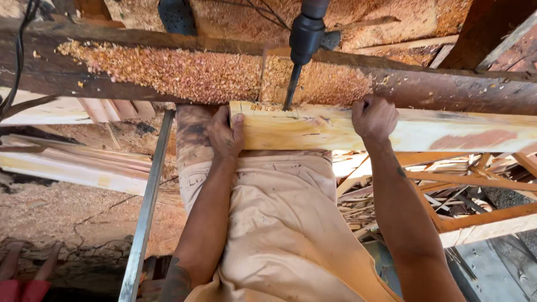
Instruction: The person uses a mortising machine to cut a series of rectangular slots into a wooden board by hand, sliding the board along a guide to align each subsequent cut.
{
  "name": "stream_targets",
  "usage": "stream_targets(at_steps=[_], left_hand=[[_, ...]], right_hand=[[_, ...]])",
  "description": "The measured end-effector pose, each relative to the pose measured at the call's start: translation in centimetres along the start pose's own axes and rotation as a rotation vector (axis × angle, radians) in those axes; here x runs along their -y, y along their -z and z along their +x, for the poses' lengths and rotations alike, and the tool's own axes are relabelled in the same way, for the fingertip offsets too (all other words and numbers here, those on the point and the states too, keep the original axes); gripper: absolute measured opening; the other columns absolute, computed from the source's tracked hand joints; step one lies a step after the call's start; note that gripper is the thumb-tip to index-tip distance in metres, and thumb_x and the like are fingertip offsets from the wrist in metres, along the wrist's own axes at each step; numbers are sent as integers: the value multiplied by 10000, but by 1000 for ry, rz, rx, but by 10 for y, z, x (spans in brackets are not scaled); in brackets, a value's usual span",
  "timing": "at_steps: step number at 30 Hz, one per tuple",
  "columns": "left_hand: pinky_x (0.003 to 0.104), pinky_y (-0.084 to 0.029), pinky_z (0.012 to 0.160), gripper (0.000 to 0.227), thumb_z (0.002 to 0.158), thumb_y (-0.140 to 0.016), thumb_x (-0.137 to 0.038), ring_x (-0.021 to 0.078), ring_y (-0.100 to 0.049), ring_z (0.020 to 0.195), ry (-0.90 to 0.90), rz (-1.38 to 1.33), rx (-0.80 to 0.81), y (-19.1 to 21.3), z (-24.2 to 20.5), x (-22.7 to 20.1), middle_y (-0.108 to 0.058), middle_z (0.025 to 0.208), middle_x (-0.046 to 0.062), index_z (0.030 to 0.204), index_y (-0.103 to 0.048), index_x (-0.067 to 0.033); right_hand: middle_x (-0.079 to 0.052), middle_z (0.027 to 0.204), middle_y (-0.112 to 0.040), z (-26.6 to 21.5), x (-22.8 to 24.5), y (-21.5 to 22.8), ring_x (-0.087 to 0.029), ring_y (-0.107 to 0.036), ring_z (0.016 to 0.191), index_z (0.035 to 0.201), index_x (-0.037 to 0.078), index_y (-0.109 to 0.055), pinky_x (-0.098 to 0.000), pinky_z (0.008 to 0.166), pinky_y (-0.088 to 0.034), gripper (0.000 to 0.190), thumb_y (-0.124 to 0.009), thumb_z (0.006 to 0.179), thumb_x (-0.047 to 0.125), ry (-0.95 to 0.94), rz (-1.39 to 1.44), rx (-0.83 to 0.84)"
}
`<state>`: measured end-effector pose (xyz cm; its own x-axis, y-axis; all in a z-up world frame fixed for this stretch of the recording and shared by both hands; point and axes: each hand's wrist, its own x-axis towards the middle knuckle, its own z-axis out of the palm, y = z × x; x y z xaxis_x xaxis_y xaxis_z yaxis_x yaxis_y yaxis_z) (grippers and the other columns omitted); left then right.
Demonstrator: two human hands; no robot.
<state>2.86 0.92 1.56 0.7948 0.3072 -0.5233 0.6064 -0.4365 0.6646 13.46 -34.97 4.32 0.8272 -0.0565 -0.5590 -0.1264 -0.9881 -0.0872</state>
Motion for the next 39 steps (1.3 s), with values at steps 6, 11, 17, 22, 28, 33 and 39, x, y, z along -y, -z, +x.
stream_targets(at_steps=[6, 11, 17, 22, 28, 33, 39], left_hand=[[489, -542, 697, 671, 1007, -502, -634, 376, -691, 727, 5, -26, 37, 3, 48, -32, -684, 811, 228, 958, -678, 11], [554, -421, 805, 711, 1036, -449, -659, 392, -673, 739, -48, -17, 15, 3, 37, -32, -664, 808, 231, 965, -664, 15], [524, -494, 724, 751, 1035, -416, -677, 406, -644, 769, -38, -6, 26, 1, 12, -13, -632, 821, 238, 973, -668, 27], [529, -488, 732, 760, 1059, -416, -680, 420, -629, 801, -31, 57, 9, 3, -3, -4, -629, 844, 245, 953, -660, 32], [496, -510, 676, 772, 1006, -370, -713, 370, -650, 693, 20, 53, 37, 6, 6, -3, -624, 752, 201, 904, -650, -1], [482, -525, 697, 785, 1064, -408, -701, 386, -666, 773, -33, -7, 15, 12, 21, -22, -652, 838, 223, 986, -663, 38], [520, -506, 787, 730, 1046, -434, -669, 374, -644, 737, -35, 21, 13, 6, 53, -24, -627, 799, 208, 964, -665, 18]], right_hand=[[-218, 620, -606, 35, 7, 24, -432, -635, 572, 719, 64, -711, -512, 604, -546, 257, -617, 889, 233, -22, 68, -8], [-223, 659, -621, 19, -2, 19, -437, -635, 604, 741, 60, -720, -512, 609, -542, 282, -631, 938, 241, -31, 28, -16], [-222, 658, -647, 8, 1, 6, -435, -657, 608, 751, 87, -734, -523, 611, -555, 255, -615, 899, 257, -71, 13, 26], [-216, 633, -635, 4, 5, 1, -434, -645, 586, 704, 91, -716, -528, 583, -542, 259, -638, 888, 256, -75, -42, 78], [-199, 602, -613, 6, 8, 0, -406, -625, 540, 672, 71, -675, -499, 550, -530, 257, -636, 866, 234, -87, 14, 115], [-187, 614, -612, 15, 11, 11, -417, -614, 551, 705, 91, -708, -488, 543, -525, 199, -644, 843, 219, -4, 33, 38], [-182, 618, -610, 38, 10, 19, -406, -622, 555, 720, 76, -710, -476, 557, -532, 249, -625, 903, 222, 5, 97, 0]])
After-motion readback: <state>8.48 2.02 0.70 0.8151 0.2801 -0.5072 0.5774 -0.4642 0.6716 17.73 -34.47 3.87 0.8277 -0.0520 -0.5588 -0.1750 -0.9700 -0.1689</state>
